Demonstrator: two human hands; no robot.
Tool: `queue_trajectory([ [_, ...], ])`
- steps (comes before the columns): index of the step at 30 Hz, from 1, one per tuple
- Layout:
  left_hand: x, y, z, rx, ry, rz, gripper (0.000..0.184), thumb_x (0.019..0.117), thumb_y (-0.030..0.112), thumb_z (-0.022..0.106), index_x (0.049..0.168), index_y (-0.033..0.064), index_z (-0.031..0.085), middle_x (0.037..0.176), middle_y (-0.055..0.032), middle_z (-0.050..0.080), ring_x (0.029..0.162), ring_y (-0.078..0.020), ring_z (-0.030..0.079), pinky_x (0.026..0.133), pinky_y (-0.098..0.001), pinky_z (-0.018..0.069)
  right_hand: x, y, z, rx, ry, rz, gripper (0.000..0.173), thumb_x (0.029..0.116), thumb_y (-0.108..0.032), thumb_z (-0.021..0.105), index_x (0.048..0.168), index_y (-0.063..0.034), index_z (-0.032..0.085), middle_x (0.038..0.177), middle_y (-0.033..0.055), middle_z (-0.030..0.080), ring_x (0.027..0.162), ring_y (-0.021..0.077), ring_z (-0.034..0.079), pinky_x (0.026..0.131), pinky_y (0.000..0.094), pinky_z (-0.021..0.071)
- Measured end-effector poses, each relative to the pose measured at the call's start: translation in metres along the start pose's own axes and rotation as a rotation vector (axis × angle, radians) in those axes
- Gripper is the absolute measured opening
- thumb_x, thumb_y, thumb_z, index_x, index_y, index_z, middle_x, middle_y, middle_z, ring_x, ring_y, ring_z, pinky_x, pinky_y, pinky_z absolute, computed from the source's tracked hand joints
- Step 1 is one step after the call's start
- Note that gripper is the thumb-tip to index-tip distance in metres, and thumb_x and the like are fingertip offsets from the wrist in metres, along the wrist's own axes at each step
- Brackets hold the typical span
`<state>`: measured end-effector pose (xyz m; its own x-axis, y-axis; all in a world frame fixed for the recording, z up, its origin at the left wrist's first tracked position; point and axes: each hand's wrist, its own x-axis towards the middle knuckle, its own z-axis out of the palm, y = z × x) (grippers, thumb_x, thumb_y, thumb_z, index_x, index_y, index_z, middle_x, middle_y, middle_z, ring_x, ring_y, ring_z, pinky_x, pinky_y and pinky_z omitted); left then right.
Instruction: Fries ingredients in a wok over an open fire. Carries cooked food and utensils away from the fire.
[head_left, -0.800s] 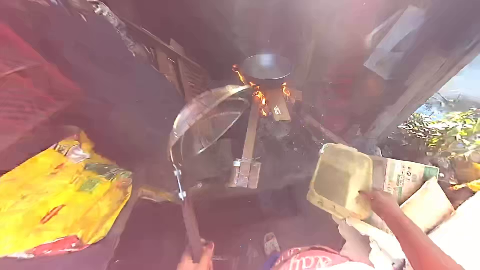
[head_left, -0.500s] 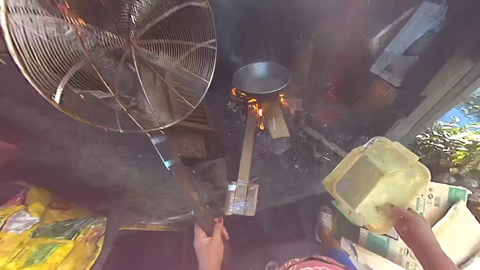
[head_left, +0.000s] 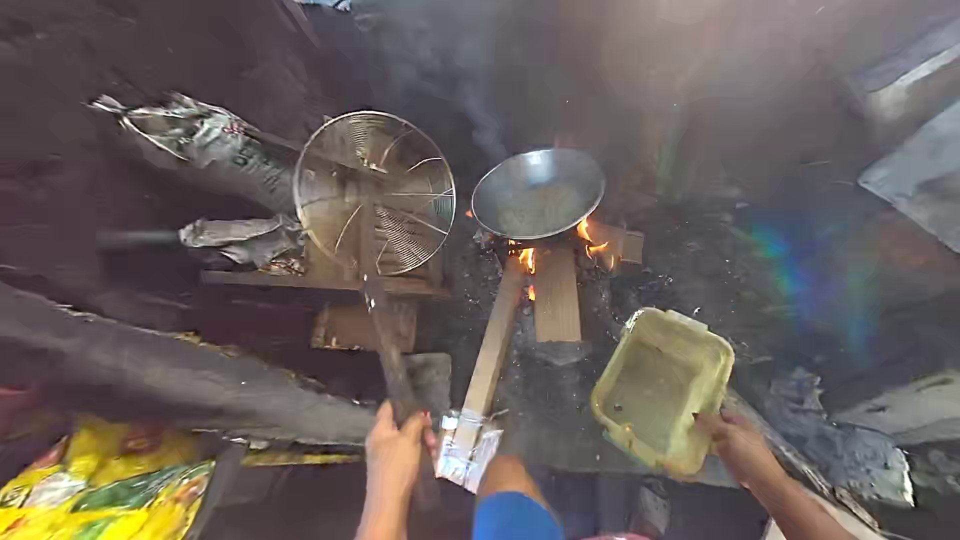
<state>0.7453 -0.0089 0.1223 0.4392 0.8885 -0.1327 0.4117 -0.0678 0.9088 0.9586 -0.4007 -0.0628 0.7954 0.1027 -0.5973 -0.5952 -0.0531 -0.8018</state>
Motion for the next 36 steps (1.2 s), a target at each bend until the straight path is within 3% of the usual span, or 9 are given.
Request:
queue_trajectory([
  [2, 0.033, 0.046, 0.025, 0.151, -0.014, -0.017, 0.045, 0.0990, 0.001, 0.055, 0.144, 0.0043, 0.047, 0.080, -0.0089, 0.063, 0.050, -0.0151, 0.060, 0.044, -0.0318, 0.0542, 0.014, -0.017, 0.011, 0.009, -0.029, 0.005, 0.019, 0.0984, -0.003, 0.062, 0.116, 0.0048, 0.061, 0.092, 0.0125, 0.068, 0.074, 0.0171, 0.068, 0.067, 0.0357, 0.0594],
  [6, 0.125, 0.098, 0.088, 0.448, -0.075, -0.004, 0.067, 0.0972, 0.008, 0.061, 0.159, 0.0139, 0.036, 0.094, -0.0168, 0.066, 0.058, -0.0206, 0.063, 0.053, -0.0374, 0.0563, 0.030, -0.033, 0.025, 0.011, -0.007, -0.004, 0.008, 0.0956, -0.001, 0.065, 0.100, 0.0039, 0.061, 0.083, 0.0114, 0.067, 0.068, 0.0177, 0.067, 0.064, 0.0361, 0.0598],
  [9, 0.197, 0.117, 0.147, 0.628, -0.105, 0.083, 0.065, 0.0955, 0.011, 0.062, 0.156, 0.0107, 0.039, 0.102, -0.0234, 0.067, 0.070, -0.0305, 0.068, 0.065, -0.0486, 0.0597, 0.037, -0.036, 0.018, 0.002, 0.013, 0.017, 0.006, 0.0956, 0.001, 0.064, 0.094, 0.0011, 0.058, 0.077, 0.0073, 0.064, 0.064, 0.0144, 0.064, 0.061, 0.0335, 0.0582],
  [14, 0.267, 0.138, 0.242, 0.793, -0.086, 0.143, 0.058, 0.0929, 0.011, 0.063, 0.147, -0.0013, 0.046, 0.123, -0.0335, 0.064, 0.115, -0.0505, 0.065, 0.093, -0.0688, 0.0512, 0.034, -0.035, 0.005, 0.003, 0.051, 0.030, 0.007, 0.0947, 0.005, 0.062, 0.094, -0.0018, 0.059, 0.075, 0.0014, 0.067, 0.066, 0.0108, 0.068, 0.065, 0.0313, 0.0618],
  [18, 0.270, 0.113, 0.278, 0.786, -0.219, 0.105, 0.058, 0.0950, 0.013, 0.063, 0.148, -0.0004, 0.044, 0.118, -0.0312, 0.066, 0.103, -0.0461, 0.069, 0.087, -0.0635, 0.0552, 0.039, -0.030, 0.000, -0.016, 0.088, 0.070, 0.008, 0.0923, 0.004, 0.066, 0.095, -0.0002, 0.060, 0.078, 0.0041, 0.068, 0.070, 0.0139, 0.070, 0.068, 0.0350, 0.0632],
  [22, 0.253, 0.102, 0.230, 0.756, -0.352, 0.178, 0.062, 0.0936, 0.008, 0.063, 0.153, 0.0123, 0.045, 0.106, -0.0256, 0.068, 0.075, -0.0350, 0.069, 0.070, -0.0555, 0.0588, 0.045, -0.038, 0.000, -0.038, 0.075, 0.111, 0.006, 0.0945, 0.002, 0.065, 0.095, -0.0005, 0.059, 0.079, 0.0035, 0.065, 0.069, 0.0122, 0.067, 0.067, 0.0337, 0.0616],
  [26, 0.235, 0.118, 0.185, 0.824, -0.272, 0.182, 0.072, 0.0929, 0.006, 0.062, 0.160, 0.0177, 0.039, 0.114, -0.0264, 0.067, 0.081, -0.0362, 0.070, 0.075, -0.0563, 0.0580, 0.049, -0.040, -0.002, 0.001, 0.053, 0.089, 0.008, 0.0933, 0.005, 0.064, 0.092, -0.0019, 0.060, 0.075, 0.0022, 0.067, 0.065, 0.0112, 0.068, 0.064, 0.0315, 0.0610],
  [31, 0.254, 0.136, 0.237, 0.917, -0.085, 0.169, 0.070, 0.0908, 0.010, 0.065, 0.155, 0.0044, 0.039, 0.121, -0.0316, 0.066, 0.114, -0.0496, 0.065, 0.093, -0.0683, 0.0512, 0.049, -0.037, 0.000, 0.045, 0.045, 0.055, 0.010, 0.0909, 0.009, 0.064, 0.089, -0.0006, 0.061, 0.074, 0.0053, 0.069, 0.065, 0.0146, 0.070, 0.065, 0.0340, 0.0631],
  [36, 0.225, 0.117, 0.279, 0.805, -0.187, 0.008, 0.050, 0.0967, 0.018, 0.061, 0.142, 0.0001, 0.048, 0.112, -0.0231, 0.068, 0.092, -0.0326, 0.073, 0.082, -0.0510, 0.0597, 0.043, -0.031, -0.009, 0.062, 0.035, 0.058, 0.012, 0.0896, 0.010, 0.064, 0.089, -0.0010, 0.060, 0.073, 0.0046, 0.069, 0.064, 0.0142, 0.070, 0.064, 0.0340, 0.0633],
])
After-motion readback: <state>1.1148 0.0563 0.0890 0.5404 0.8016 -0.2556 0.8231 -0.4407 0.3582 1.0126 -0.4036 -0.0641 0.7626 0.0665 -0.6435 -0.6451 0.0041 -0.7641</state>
